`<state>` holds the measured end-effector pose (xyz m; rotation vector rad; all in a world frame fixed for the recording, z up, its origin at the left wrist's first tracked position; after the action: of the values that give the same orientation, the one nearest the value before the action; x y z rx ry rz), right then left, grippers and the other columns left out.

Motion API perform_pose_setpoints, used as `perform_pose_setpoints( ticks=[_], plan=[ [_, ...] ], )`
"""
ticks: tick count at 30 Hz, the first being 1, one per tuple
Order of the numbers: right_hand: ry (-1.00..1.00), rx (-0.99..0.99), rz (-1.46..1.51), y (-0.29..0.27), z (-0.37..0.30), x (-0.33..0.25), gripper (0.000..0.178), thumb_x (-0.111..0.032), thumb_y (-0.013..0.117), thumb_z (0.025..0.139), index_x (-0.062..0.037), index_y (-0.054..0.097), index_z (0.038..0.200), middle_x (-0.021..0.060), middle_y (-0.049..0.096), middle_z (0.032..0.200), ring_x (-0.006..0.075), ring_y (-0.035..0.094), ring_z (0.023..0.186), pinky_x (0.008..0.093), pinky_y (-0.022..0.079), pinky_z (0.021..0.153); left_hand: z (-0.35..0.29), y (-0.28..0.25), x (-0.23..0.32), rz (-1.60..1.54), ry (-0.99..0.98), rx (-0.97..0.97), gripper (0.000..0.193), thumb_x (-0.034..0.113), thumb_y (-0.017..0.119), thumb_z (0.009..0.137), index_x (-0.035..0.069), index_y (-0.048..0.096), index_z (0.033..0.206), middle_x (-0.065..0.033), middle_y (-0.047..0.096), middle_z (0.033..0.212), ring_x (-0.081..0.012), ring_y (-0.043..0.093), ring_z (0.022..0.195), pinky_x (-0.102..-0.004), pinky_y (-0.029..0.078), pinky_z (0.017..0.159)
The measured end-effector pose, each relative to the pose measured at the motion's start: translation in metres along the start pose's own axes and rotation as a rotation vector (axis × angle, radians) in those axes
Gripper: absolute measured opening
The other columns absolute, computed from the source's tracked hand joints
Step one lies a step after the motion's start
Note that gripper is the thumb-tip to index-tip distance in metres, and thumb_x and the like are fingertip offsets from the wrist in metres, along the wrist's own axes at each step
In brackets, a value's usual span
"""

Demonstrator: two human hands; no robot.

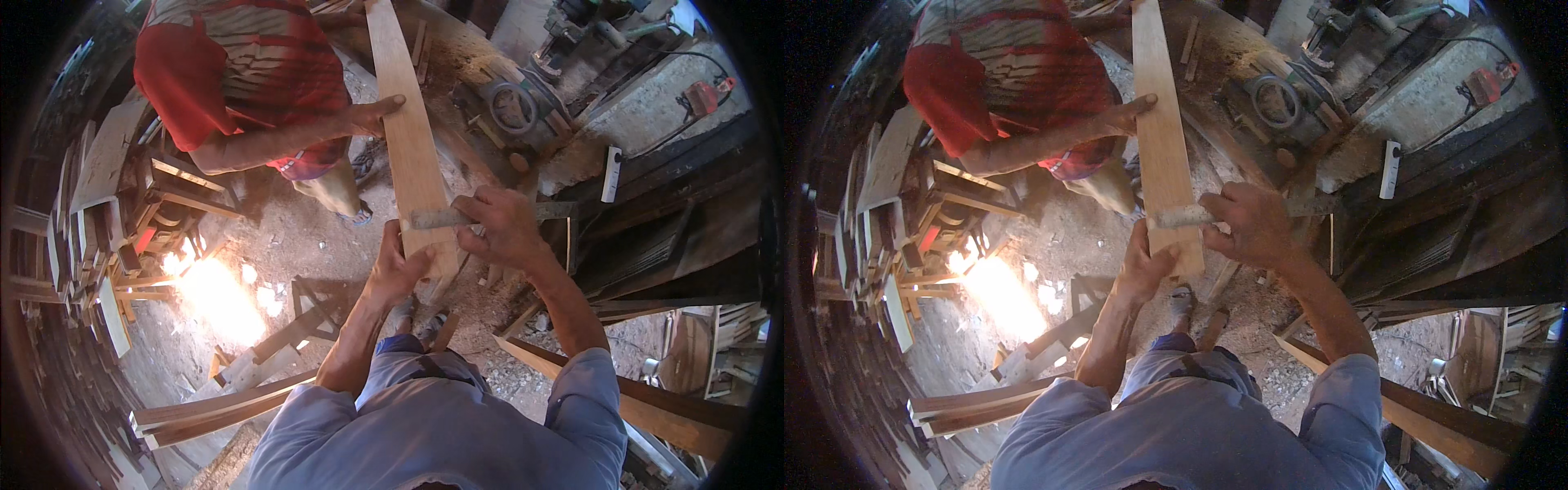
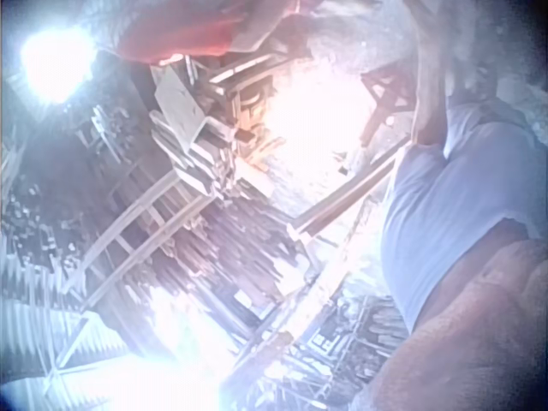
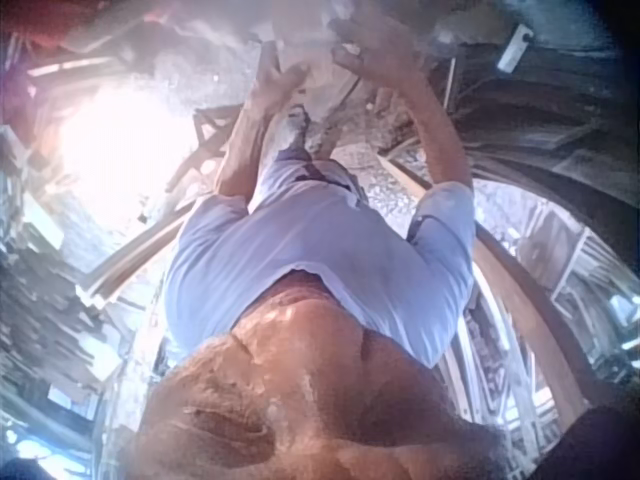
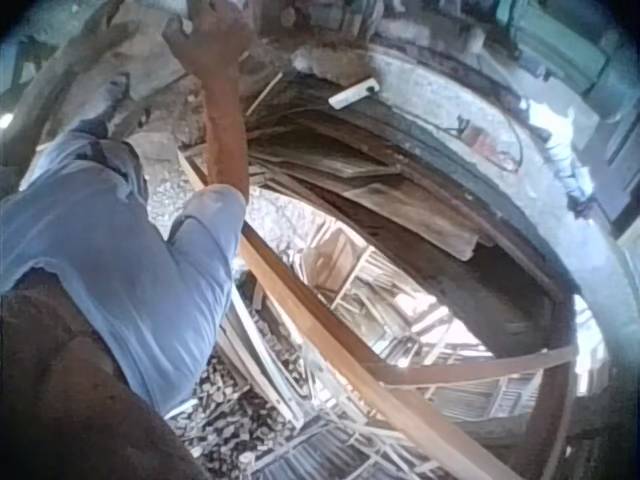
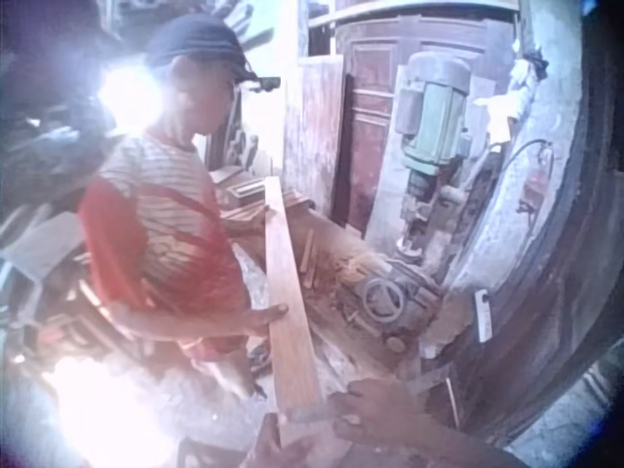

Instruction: The person uses a router to shape the edges of a piece of wood, then uses a square to check the measurements of a mortise hole.

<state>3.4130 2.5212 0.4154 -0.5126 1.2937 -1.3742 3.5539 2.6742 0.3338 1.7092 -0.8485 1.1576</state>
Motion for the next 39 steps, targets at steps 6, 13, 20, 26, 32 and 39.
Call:
perform_pose_setpoints(
  ticks=[6, 13, 20, 26, 32, 39],
  plan=[
    [-0.026, -0.036, -0.056, -0.011, 0.009, -0.008, 0.032, -0.03, 0.069, 0.075, -0.0106, 0.068, 0.1, 0.008, 0.055, 0.074, 0.0285, 0.061, 0.069, 0.0439, 0.05, 0.062, -0.001, 0.001, 0.002, -0.091, 0.045, 0.024, 0.05, 0.013, 0.064, 0.092, -0.001, 0.035, 0.129, -0.0117, 0.056, 0.111, -0.0136, 0.059, 0.092, -0.0282, 0.054, 0.066],
    [-0.058, -0.102, -0.067, -0.015, 0.013, -0.011, 0.034, -0.032, 0.068, 0.075, -0.0113, 0.07, 0.101, 0.0086, 0.056, 0.074, 0.0298, 0.061, 0.073, 0.0459, 0.05, 0.064, -0.004, -0.006, 0.007, -0.055, 0.021, -0.023, 0.048, 0.014, 0.065, 0.092, 0.001, 0.036, 0.128, -0.0105, 0.058, 0.107, -0.0129, 0.06, 0.086, -0.0271, 0.052, 0.06],
    [-0.082, -0.069, -0.114, -0.011, 0.013, -0.02, 0.032, -0.03, 0.07, 0.071, -0.0114, 0.068, 0.097, 0.0074, 0.055, 0.073, 0.029, 0.06, 0.067, 0.0425, 0.047, 0.058, -0.011, -0.012, 0.017, 0.003, -0.012, -0.017, 0.05, 0.017, 0.066, 0.09, 0.001, 0.036, 0.127, -0.0105, 0.058, 0.105, -0.0127, 0.061, 0.082, -0.0265, 0.052, 0.058],
    [-0.082, -0.032, -0.084, -0.01, 0.015, -0.027, 0.031, -0.029, 0.07, 0.071, -0.0122, 0.067, 0.097, 0.0076, 0.054, 0.073, 0.0283, 0.06, 0.067, 0.0423, 0.047, 0.059, -0.013, -0.015, 0.013, 0.011, 0.01, -0.006, 0.052, 0.019, 0.067, 0.09, 0.001, 0.035, 0.127, -0.0114, 0.058, 0.104, -0.013, 0.061, 0.081, -0.0265, 0.052, 0.057],
    [-0.076, -0.076, -0.127, -0.016, 0.016, -0.033, 0.033, -0.031, 0.069, 0.073, -0.0116, 0.069, 0.1, 0.0082, 0.057, 0.073, 0.0279, 0.062, 0.07, 0.0429, 0.05, 0.063, -0.014, -0.017, 0.011, 0.026, 0.032, -0.016, 0.052, 0.019, 0.067, 0.091, 0.002, 0.035, 0.128, -0.0112, 0.058, 0.104, -0.0136, 0.061, 0.082, -0.0271, 0.053, 0.058],
    [-0.084, -0.08, -0.119, -0.022, 0.019, -0.04, 0.032, -0.031, 0.069, 0.073, -0.0112, 0.069, 0.099, 0.0082, 0.057, 0.072, 0.0284, 0.062, 0.07, 0.0437, 0.05, 0.063, -0.016, -0.017, 0.012, -0.054, 0.019, -0.015, 0.054, 0.01, 0.065, 0.091, 0.002, 0.036, 0.136, -0.008, 0.057, 0.12, -0.0136, 0.057, 0.106, -0.0306, 0.051, 0.088]
  ],
)
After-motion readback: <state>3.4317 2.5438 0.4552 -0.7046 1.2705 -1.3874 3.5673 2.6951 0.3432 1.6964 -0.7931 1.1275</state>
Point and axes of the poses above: each hand's wrist, its own z-axis towards the middle knuckle, its own y-axis out of the palm, x = y × z, the point moved 1 cm from there along z, towards the middle knuckle
